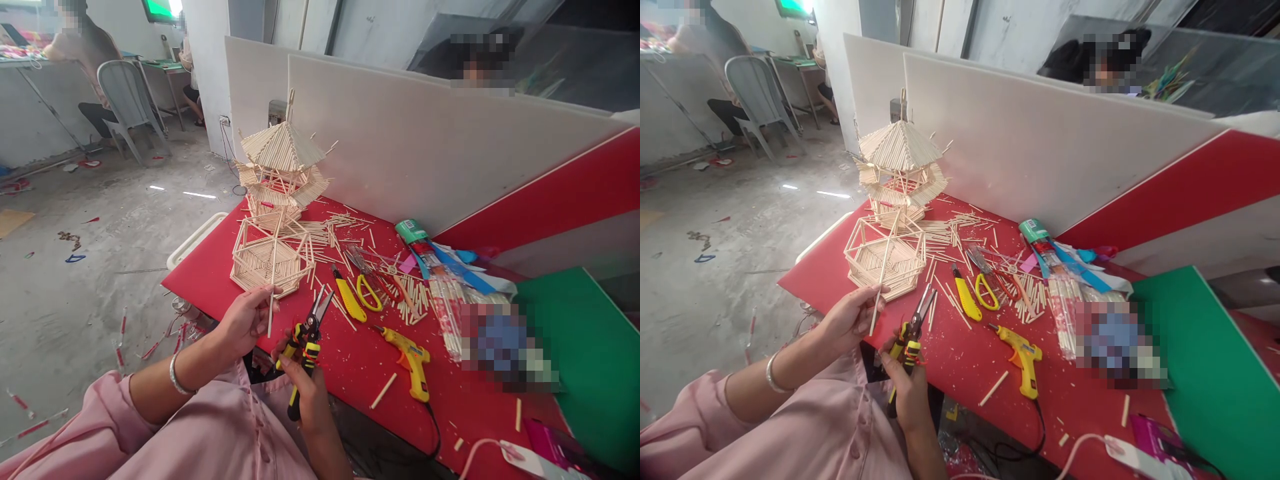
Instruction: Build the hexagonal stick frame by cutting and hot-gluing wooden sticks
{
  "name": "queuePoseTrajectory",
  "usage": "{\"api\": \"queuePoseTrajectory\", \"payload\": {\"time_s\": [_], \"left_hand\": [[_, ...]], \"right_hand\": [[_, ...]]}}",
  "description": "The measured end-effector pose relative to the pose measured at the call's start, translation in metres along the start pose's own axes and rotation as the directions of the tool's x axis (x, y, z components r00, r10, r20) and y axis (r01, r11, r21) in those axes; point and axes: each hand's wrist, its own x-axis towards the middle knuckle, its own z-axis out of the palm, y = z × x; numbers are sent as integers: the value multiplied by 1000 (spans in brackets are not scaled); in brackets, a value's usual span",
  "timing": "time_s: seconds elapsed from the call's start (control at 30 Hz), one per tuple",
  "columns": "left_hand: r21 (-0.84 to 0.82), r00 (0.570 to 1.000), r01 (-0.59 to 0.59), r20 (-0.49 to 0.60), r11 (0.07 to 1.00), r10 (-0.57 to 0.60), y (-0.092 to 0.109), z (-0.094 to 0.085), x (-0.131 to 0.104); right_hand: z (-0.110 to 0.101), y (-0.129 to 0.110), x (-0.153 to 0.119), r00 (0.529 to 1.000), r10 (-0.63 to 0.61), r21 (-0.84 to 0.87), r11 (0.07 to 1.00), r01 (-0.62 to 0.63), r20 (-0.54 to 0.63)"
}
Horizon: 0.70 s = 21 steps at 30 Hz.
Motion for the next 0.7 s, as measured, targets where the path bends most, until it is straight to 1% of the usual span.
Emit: {"api": "queuePoseTrajectory", "payload": {"time_s": [0.2, 0.5, 0.6, 0.7], "left_hand": [[-5, 1000, 15, 20, 1000, -15, -1, -2, 0], [-8, 1000, -7, 29, 1000, 8, -4, -6, 4], [68, 998, -50, 48, 996, 47, -7, -7, 0], [234, 987, -124, 133, 964, 94, -12, -11, -6]], "right_hand": [[-3, 6, 0, 1000, -6, 5, 1000, 6, 4], [0, 1, -2, 1000, -15, -43, 999, 15, -1], [-6, 2, -1, 999, 0, -82, 997, 3, 39], [-18, 0, -3, 996, -26, -221, 974, 45, 90]]}}
